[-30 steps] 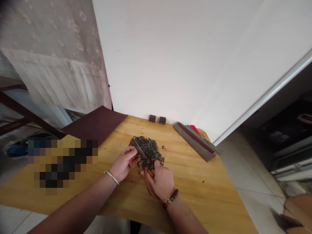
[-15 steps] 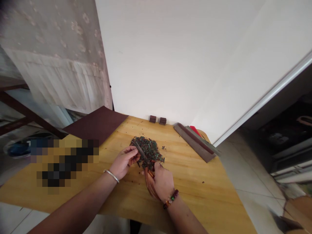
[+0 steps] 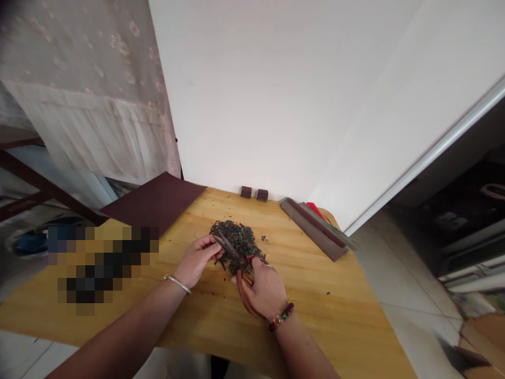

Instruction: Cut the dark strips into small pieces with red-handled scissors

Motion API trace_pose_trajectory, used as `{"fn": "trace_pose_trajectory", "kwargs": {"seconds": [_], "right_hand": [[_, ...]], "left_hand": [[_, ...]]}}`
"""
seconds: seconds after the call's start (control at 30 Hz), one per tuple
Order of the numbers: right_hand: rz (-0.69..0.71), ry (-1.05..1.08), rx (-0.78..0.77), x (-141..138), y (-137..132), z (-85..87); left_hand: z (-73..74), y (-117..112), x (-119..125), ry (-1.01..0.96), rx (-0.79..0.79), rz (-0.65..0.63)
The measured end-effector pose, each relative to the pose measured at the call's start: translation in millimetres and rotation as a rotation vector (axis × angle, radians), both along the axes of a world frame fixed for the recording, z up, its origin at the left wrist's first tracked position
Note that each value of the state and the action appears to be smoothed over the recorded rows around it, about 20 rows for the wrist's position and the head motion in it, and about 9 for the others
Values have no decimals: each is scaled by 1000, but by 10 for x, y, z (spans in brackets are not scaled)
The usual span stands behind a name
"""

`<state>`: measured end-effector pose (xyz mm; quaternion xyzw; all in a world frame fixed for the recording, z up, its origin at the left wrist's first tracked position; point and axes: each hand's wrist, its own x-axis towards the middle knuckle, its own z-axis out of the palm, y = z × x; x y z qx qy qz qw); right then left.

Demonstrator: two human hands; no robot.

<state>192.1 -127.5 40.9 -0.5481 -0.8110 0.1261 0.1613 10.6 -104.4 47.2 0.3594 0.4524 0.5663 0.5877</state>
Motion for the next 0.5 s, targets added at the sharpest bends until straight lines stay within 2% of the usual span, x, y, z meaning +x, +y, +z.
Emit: {"fn": "trace_pose_trajectory", "kwargs": {"seconds": [0.27, 0.4, 0.5], "right_hand": [[-35, -50, -35, 0, -14, 24], [-31, -61, -42, 18, -17, -5], [-35, -57, -23, 29, -13, -40]], "left_hand": [[-56, 33, -53, 214, 93, -110], [-10, 19, -74, 238, 90, -127], [8, 15, -76, 145, 54, -93]]}}
